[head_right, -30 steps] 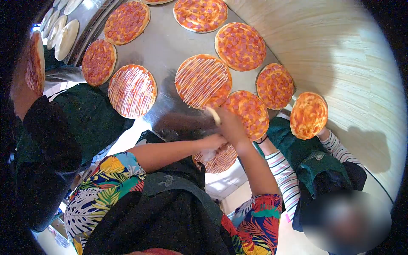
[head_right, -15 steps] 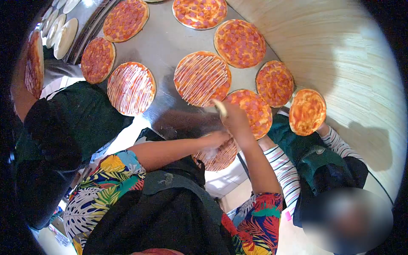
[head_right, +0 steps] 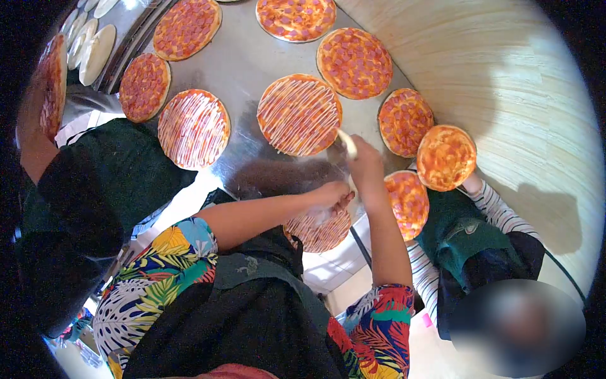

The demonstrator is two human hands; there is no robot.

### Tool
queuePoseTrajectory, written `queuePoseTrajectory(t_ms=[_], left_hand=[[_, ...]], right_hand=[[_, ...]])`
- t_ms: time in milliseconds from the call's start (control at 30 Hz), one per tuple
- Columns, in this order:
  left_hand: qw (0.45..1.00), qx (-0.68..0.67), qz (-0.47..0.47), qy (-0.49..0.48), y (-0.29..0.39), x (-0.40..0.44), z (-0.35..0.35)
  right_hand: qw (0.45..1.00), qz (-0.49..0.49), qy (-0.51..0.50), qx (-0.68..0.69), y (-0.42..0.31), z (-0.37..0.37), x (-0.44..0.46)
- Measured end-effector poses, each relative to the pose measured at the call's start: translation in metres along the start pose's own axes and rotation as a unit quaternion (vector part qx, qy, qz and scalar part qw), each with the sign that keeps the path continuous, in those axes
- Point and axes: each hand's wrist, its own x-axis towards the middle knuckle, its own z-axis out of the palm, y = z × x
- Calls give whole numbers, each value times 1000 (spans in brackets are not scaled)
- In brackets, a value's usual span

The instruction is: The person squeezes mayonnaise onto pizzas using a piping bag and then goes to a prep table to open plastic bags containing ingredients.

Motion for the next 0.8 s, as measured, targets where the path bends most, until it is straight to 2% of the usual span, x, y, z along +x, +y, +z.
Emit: queuePoseTrajectory(t_ms=[67,133,167,267,333,400,433,533,600,667,700,733,800], left_hand=[[999,19,26,-23,4,3,-1],[999,47,18,-9,-4,-7,1],[997,72,6,5,-10,-11,2],[999,46,12,1,-22,-15,3],[999,45,13,14,-15,-8,3],[998,47,16,27,-9,-3,3],[999,41,4,20,-6,-1,4],[998,57,-9,11,-16,0,2],[997,75,-15,13,-23,-7,2],[996,79,16,21,-28,-15,1],[996,81,16,23,-26,-15,2],[998,60,6,19,-22,-15,2],[999,48,2,15,-12,-24,8]], right_hand=[[999,24,15,27,7,7,-2],[998,-39,-38,37,15,20,-13],[997,-72,-32,13,15,30,-19],[994,-102,-47,-5,17,35,-28],[995,-76,-67,21,21,29,-17],[999,-31,32,18,24,24,-12],[999,-31,31,18,25,25,-12],[996,-40,-9,74,29,35,-17],[998,-51,-29,26,17,36,-24],[998,-10,-59,21,12,33,-27],[996,-61,-7,67,18,34,-24],[996,-63,-5,67,20,31,-22],[992,11,61,110,11,18,-21]])
